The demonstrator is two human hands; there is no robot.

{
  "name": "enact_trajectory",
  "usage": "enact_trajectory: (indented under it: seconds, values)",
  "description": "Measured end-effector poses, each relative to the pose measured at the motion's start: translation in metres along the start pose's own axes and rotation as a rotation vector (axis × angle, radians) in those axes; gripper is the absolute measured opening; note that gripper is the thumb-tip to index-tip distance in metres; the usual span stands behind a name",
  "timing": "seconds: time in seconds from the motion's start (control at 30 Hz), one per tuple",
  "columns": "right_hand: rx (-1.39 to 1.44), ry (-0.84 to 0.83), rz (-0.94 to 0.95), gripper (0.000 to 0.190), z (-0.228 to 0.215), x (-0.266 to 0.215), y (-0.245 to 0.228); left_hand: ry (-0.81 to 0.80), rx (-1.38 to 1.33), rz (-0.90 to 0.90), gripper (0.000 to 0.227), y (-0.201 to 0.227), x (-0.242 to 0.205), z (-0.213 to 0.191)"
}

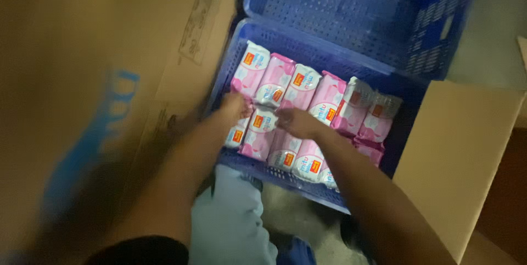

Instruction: The person transfers pink and white packaged items from a blue plastic crate into a cardboard box. They pick up the items by hand and place them into the box, arranging them in rows.

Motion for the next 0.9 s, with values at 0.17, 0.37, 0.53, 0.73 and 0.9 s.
enact_trajectory:
  seconds: [0.17, 0.37, 0.53, 0.73, 0.9]
  values:
    - [-0.012, -0.093, 0.207, 0.061, 0.021, -0.001, 0.044, 0.200, -0.012, 0.052, 0.049, 0.027, -0.050, 0.025]
    - [0.000, -0.002, 0.201, 0.060, -0.010, -0.026, 0.058, 0.102, 0.939, 0.424, 0.030, 0.095, -0.099, 0.031]
    - [-0.080, 0.085, 0.181, 0.057, -0.063, -0.095, 0.012, 0.101, 0.830, 0.568, 0.026, 0.100, -0.103, 0.038]
    - [-0.052, 0.186, 0.183, 0.053, -0.079, -0.155, 0.015, -1.334, -0.523, -0.109, 0.049, 0.113, -0.079, 0.071]
    - [-0.043, 0.197, 0.189, 0.052, -0.079, -0.189, 0.000, 0.227, 0.089, 0.420, 0.014, 0.102, -0.084, 0.066]
Point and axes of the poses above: each hand's wrist, its own x-axis towards the middle knuckle, its own z-axis out of the palm, y = z × x, the point moved 4 cm from there along x, towards the middle knuckle, and after that the axes turned 9 degrees about -x, right-handed, at the moved point
